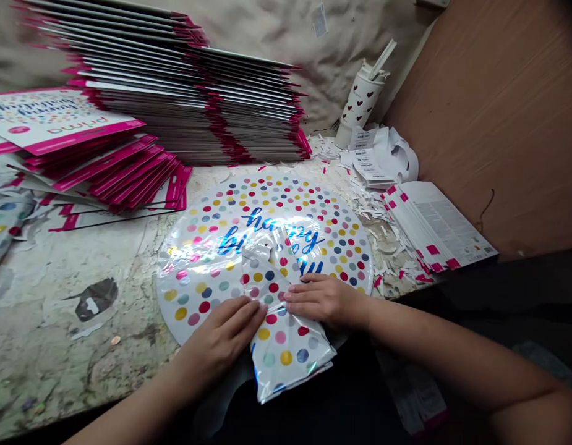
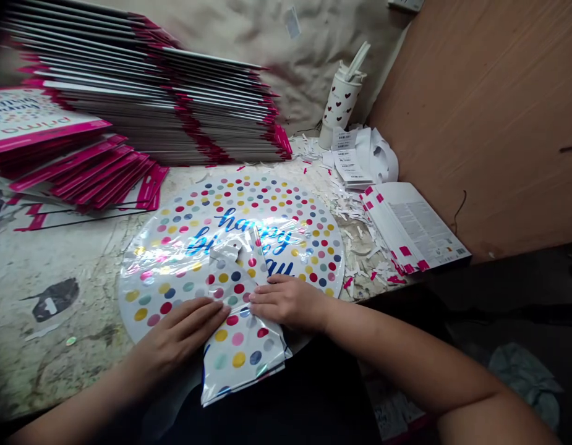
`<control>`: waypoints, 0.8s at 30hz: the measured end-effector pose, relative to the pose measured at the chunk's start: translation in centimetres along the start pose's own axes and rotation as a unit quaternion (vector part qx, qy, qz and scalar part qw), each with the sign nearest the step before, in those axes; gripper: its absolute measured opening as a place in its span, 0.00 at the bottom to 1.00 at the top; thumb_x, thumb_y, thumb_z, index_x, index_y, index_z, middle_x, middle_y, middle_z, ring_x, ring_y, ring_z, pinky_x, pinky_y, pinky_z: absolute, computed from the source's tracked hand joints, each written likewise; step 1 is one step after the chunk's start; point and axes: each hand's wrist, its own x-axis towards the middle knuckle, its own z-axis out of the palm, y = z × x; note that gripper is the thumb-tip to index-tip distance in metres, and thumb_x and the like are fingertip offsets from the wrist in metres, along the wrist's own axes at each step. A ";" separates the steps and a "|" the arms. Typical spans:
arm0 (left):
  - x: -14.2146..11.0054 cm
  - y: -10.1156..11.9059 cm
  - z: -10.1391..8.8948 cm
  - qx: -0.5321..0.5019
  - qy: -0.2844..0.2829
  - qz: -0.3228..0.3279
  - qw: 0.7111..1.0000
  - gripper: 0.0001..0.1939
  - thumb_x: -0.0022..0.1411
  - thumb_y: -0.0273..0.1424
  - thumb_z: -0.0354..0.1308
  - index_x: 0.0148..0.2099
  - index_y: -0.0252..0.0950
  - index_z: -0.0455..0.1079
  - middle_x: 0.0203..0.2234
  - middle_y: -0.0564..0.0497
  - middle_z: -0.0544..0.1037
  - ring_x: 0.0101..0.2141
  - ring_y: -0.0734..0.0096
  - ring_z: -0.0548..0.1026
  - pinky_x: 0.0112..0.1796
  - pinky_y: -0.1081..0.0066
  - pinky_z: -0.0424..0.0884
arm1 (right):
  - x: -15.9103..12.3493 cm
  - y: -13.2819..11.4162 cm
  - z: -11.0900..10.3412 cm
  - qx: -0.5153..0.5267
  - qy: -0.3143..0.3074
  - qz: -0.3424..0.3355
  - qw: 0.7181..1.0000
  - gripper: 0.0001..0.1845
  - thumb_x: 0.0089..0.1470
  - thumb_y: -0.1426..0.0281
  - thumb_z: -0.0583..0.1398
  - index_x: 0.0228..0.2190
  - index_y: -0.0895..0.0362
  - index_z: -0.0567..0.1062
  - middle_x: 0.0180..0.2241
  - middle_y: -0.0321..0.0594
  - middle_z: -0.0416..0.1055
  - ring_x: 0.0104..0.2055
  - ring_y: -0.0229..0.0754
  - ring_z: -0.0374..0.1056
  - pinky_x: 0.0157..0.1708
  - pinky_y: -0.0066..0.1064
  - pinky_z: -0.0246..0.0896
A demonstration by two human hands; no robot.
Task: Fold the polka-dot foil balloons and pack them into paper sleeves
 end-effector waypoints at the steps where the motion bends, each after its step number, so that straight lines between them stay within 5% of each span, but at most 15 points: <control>1: -0.1 0.0 -0.2 -0.019 0.018 -0.026 0.999 0.23 0.63 0.26 0.45 0.59 0.43 0.60 0.48 0.49 0.74 0.50 0.62 0.69 0.50 0.63 0.67 | 0.1 0.1 -0.1 0.045 0.001 0.041 0.998 0.13 0.55 0.73 0.56 0.42 0.56 0.74 0.46 0.41 0.73 0.50 0.40 0.68 0.50 0.35 0.60; 4: 1.1 -0.2 -1.5 -0.115 0.013 -0.191 0.975 0.15 0.62 0.33 0.46 0.45 0.41 0.72 0.37 0.49 0.78 0.38 0.63 0.75 0.39 0.67 0.72 | 1.3 0.7 -0.7 0.189 0.017 0.214 0.958 0.08 0.50 0.74 0.59 0.35 0.56 0.75 0.35 0.37 0.77 0.38 0.40 0.73 0.38 0.30 0.66; 7: 4.3 -1.0 -3.2 -0.222 -0.066 -0.395 0.889 0.17 0.60 0.43 0.46 0.30 0.40 0.69 0.23 0.53 0.77 0.26 0.66 0.75 0.25 0.72 0.69 | 3.2 1.8 -1.1 0.271 0.023 0.448 0.852 0.09 0.56 0.68 0.54 0.28 0.57 0.71 0.22 0.33 0.73 0.21 0.37 0.70 0.21 0.26 0.64; 10: 7.4 -1.9 -4.0 -0.301 -0.122 -0.492 0.807 0.18 0.58 0.47 0.46 0.26 0.39 0.62 0.12 0.56 0.70 0.14 0.70 0.69 0.15 0.75 0.61 | 4.8 2.7 -1.2 0.259 0.017 0.559 0.788 0.12 0.60 0.66 0.49 0.29 0.57 0.67 0.16 0.32 0.67 0.13 0.38 0.64 0.13 0.27 0.58; 13: 9.0 -2.5 -3.7 -0.332 -0.141 -0.510 0.781 0.16 0.57 0.45 0.47 0.26 0.39 0.61 0.08 0.56 0.68 0.11 0.69 0.67 0.13 0.75 0.60 | 5.6 2.6 -1.1 0.193 0.054 0.575 0.793 0.10 0.58 0.67 0.51 0.39 0.58 0.66 0.24 0.41 0.73 0.24 0.45 0.71 0.23 0.35 0.66; 15: 9.4 -2.8 -3.5 -0.351 -0.145 -0.521 0.764 0.16 0.57 0.44 0.49 0.26 0.39 0.62 0.08 0.54 0.68 0.11 0.68 0.68 0.13 0.75 0.60 | 5.9 1.9 -0.7 0.105 0.090 0.539 0.831 0.17 0.59 0.66 0.50 0.49 0.58 0.62 0.40 0.51 0.73 0.40 0.51 0.71 0.38 0.43 0.66; 18: 9.1 -3.1 -3.9 -0.383 -0.138 -0.539 0.738 0.15 0.56 0.43 0.51 0.25 0.37 0.63 0.10 0.52 0.70 0.11 0.69 0.68 0.12 0.75 0.59 | 6.2 1.0 0.5 -0.031 0.056 0.391 0.918 0.24 0.61 0.63 0.47 0.57 0.55 0.57 0.59 0.50 0.56 0.60 0.53 0.53 0.57 0.51 0.47; 20: 8.2 -3.2 -4.9 -0.404 -0.113 -0.546 0.725 0.13 0.56 0.41 0.52 0.29 0.35 0.66 0.17 0.49 0.75 0.17 0.69 0.73 0.16 0.76 0.65 | 6.2 0.9 1.3 -0.056 -0.011 0.341 0.938 0.27 0.61 0.60 0.46 0.59 0.53 0.54 0.63 0.45 0.48 0.64 0.53 0.43 0.60 0.52 0.37; 22: 7.0 -3.2 -6.2 -0.462 -0.075 -0.569 0.676 0.11 0.54 0.38 0.56 0.37 0.36 0.68 0.31 0.46 0.79 0.29 0.67 0.78 0.25 0.74 0.72 | 6.1 1.1 1.9 -0.052 -0.045 0.346 0.936 0.28 0.61 0.57 0.45 0.60 0.52 0.52 0.64 0.44 0.44 0.65 0.52 0.39 0.61 0.51 0.34; 24: 6.1 -3.0 -7.0 -0.535 -0.062 -0.601 0.590 0.19 0.49 0.36 0.62 0.44 0.36 0.68 0.40 0.43 0.78 0.38 0.63 0.77 0.33 0.70 0.75 | 5.9 1.2 2.2 -0.048 -0.042 0.351 0.934 0.29 0.61 0.58 0.43 0.61 0.52 0.50 0.64 0.44 0.43 0.65 0.51 0.38 0.61 0.50 0.33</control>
